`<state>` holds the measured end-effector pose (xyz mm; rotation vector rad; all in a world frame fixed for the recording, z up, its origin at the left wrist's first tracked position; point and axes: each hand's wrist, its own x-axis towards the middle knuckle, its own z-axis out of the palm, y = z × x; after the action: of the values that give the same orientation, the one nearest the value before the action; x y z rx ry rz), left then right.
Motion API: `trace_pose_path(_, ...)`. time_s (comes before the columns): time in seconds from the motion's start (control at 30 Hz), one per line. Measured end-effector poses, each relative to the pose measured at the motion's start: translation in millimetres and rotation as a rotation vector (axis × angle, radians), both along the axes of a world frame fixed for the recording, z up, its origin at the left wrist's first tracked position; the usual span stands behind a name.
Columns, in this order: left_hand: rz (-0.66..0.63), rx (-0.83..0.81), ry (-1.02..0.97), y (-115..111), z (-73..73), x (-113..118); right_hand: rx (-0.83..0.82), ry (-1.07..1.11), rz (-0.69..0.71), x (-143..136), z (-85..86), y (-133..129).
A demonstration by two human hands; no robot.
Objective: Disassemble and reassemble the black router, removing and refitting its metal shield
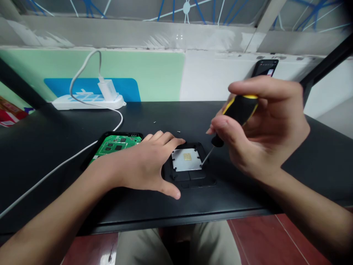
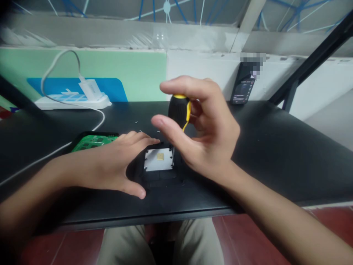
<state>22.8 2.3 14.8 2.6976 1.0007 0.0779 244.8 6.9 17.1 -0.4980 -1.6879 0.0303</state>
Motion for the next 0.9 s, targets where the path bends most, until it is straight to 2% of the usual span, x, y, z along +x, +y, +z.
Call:
trace_pose_path(0.03,0.002,0.0,0.005,-0.1,-0.1,-0.2,-0.102,-0.031,-0.057,1.1,-0.1,0.9)
trace_pose_path(0.1,0.005,-0.002,0.02,-0.2,0.1,-0.5,0.009,-0.003,-0.024,2.4,-1.0,2.1)
trace_pose_path(0.17,0.008,-0.004,0.027,-0.3,0.8,-0.4,0.0,0.047,0.035,2.0,-2.1,1.7)
trace_pose_path(0.27,0.01,-0.007,0.02,-0.4,1.8,0.4,-0.143,0.113,0.108,-0.9,-3.0,-2.3)
trace_pose_path(0.33,0.014,-0.008,0.019,-0.3,1.9,0.9,-0.221,0.096,0.096,-2.8,-2.7,-4.4)
trace_pose_path(0.47,0.006,0.0,0.003,0.1,-0.2,0.5,-0.137,0.037,0.003,-2.9,-2.0,1.2)
trace_pose_path(0.53,-0.004,0.009,-0.006,0.4,-1.4,-0.1,0.058,0.066,-0.043,-1.5,-1.9,5.9)
trace_pose_path(0.6,-0.006,0.009,-0.002,0.6,-1.6,-0.1,0.169,0.077,-0.052,-0.3,-1.7,6.8)
trace_pose_path(0.63,-0.003,0.004,0.004,0.6,-1.2,0.1,0.13,0.079,-0.048,-0.1,-1.6,5.5)
trace_pose_path(0.73,0.006,-0.01,0.014,0.3,1.0,1.3,-0.201,0.087,0.03,-0.9,-2.0,-1.4)
trace_pose_path(0.8,0.008,-0.011,0.012,0.1,2.1,1.8,-0.18,0.09,0.078,-2.1,-3.4,-3.7)
trace_pose_path(0.9,0.01,-0.011,0.006,-0.1,2.1,1.7,-0.113,0.072,0.038,-2.8,-5.1,-1.7)
